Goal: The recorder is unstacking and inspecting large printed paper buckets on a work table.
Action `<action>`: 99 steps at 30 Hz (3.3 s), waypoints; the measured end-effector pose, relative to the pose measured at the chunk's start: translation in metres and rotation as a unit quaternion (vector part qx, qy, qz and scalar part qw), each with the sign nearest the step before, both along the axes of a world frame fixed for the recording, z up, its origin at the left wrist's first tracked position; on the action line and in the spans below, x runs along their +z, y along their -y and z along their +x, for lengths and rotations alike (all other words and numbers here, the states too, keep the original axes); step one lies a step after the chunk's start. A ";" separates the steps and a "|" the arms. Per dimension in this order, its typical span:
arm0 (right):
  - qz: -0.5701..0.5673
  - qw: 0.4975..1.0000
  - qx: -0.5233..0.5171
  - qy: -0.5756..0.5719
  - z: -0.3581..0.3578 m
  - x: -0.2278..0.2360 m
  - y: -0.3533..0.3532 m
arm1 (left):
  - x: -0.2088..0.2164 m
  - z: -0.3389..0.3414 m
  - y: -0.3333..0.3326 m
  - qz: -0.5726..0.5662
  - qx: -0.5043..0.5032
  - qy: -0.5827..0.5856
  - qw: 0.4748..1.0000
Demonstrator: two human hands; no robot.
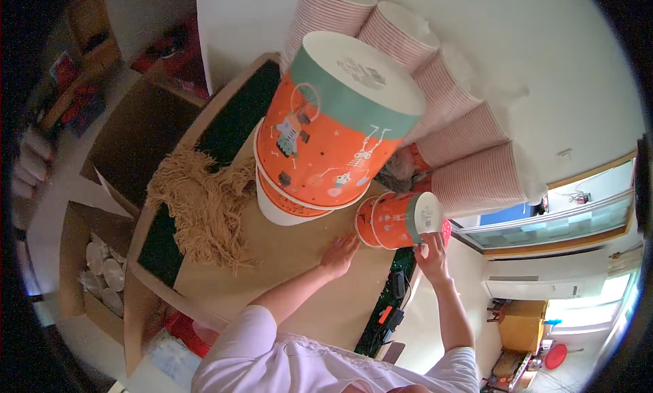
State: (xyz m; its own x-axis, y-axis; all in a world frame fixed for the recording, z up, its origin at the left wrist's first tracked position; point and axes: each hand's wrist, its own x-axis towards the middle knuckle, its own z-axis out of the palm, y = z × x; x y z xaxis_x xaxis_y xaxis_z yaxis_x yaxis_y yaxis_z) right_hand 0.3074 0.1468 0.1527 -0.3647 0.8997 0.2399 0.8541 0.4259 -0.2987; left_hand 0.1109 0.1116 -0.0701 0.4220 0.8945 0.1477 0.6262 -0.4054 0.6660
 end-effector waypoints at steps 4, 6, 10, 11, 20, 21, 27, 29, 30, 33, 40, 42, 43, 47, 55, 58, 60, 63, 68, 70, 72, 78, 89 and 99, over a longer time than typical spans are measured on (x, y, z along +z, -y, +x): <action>0.018 0.999 0.026 0.026 -0.010 -0.004 -0.006 | -0.005 0.001 -0.008 0.012 0.020 0.019 1.000; 0.026 0.999 0.035 0.026 -0.012 -0.007 -0.009 | -0.006 -0.001 -0.011 0.013 0.026 0.001 1.000; 0.007 0.999 0.046 0.025 -0.013 -0.012 -0.013 | 0.010 -0.007 -0.016 0.018 0.019 0.004 1.000; 0.017 0.997 0.063 0.027 -0.014 -0.012 -0.015 | 0.012 -0.008 -0.016 0.026 0.020 0.016 0.999; 0.011 0.995 0.085 0.041 -0.014 -0.019 -0.019 | 0.019 -0.014 -0.019 0.056 0.014 -0.008 0.998; 0.011 0.996 0.084 0.040 -0.013 -0.021 -0.019 | 0.020 -0.013 -0.020 0.056 0.013 -0.008 0.998; 0.009 0.994 0.097 0.047 -0.009 -0.031 -0.018 | 0.018 -0.011 -0.019 0.068 0.015 -0.027 0.997; -0.022 0.997 0.066 0.037 -0.006 -0.035 -0.017 | 0.017 -0.011 -0.019 0.073 0.017 -0.025 0.997; -0.022 0.997 0.067 0.037 -0.006 -0.035 -0.017 | 0.016 -0.010 -0.019 0.073 0.018 -0.025 0.997; -0.010 0.995 0.088 0.050 -0.007 -0.032 -0.019 | 0.016 -0.010 -0.019 0.077 0.021 -0.021 0.997; -0.046 0.993 0.107 -0.004 -0.011 -0.012 -0.026 | 0.014 -0.012 -0.018 0.052 0.002 -0.044 0.998; -0.047 0.992 0.118 -0.002 -0.010 -0.010 -0.028 | 0.014 -0.012 -0.019 0.052 0.004 -0.042 0.998; -0.055 0.992 0.116 -0.004 -0.008 -0.012 -0.028 | 0.014 -0.012 -0.019 0.057 0.005 -0.043 0.997; -0.077 0.991 0.112 -0.013 -0.004 -0.021 -0.027 | 0.015 -0.011 -0.019 0.067 0.010 -0.047 0.997; -0.116 0.988 0.097 0.007 -0.011 -0.020 -0.026 | 0.013 -0.012 -0.016 0.085 0.023 -0.020 0.996; -0.090 0.990 0.111 0.002 -0.013 -0.021 -0.028 | 0.011 -0.008 -0.016 0.084 0.022 -0.025 0.996; -0.063 0.990 0.123 -0.004 -0.011 -0.024 -0.028 | 0.006 -0.008 -0.017 0.082 0.025 -0.028 0.996; -0.108 0.989 0.097 0.002 -0.006 -0.028 -0.028 | 0.005 -0.011 -0.027 0.049 0.009 0.071 0.996; -0.085 0.990 0.113 -0.011 -0.008 -0.028 -0.028 | 0.021 -0.007 -0.053 0.122 0.129 0.051 0.983; -0.081 0.990 0.114 -0.009 -0.009 -0.029 -0.027 | 0.020 -0.008 -0.057 0.123 0.128 0.025 0.984; -0.078 0.991 0.113 -0.007 -0.009 -0.030 -0.028 | 0.018 -0.010 -0.057 0.124 0.126 -0.002 0.984; -0.085 0.989 0.124 0.012 -0.006 -0.026 -0.029 | 0.036 -0.001 -0.033 0.144 0.019 -0.082 0.986; -0.091 0.992 0.091 -0.013 0.004 -0.035 -0.028 | 0.018 0.025 -0.018 0.104 -0.016 -0.127 0.986; -0.102 0.990 0.062 -0.070 -0.008 -0.051 -0.036 | 0.029 0.034 -0.022 0.190 -0.031 -0.155 0.969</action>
State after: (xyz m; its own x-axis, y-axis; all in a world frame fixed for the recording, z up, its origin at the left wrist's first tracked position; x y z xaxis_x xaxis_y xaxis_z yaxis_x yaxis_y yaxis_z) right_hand 0.2996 0.1830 0.1013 -0.4511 0.8850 0.1148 0.7427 0.4437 -0.5016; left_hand 0.1449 0.1338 -0.0413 0.5497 0.7723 0.3184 0.7389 -0.6274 0.2459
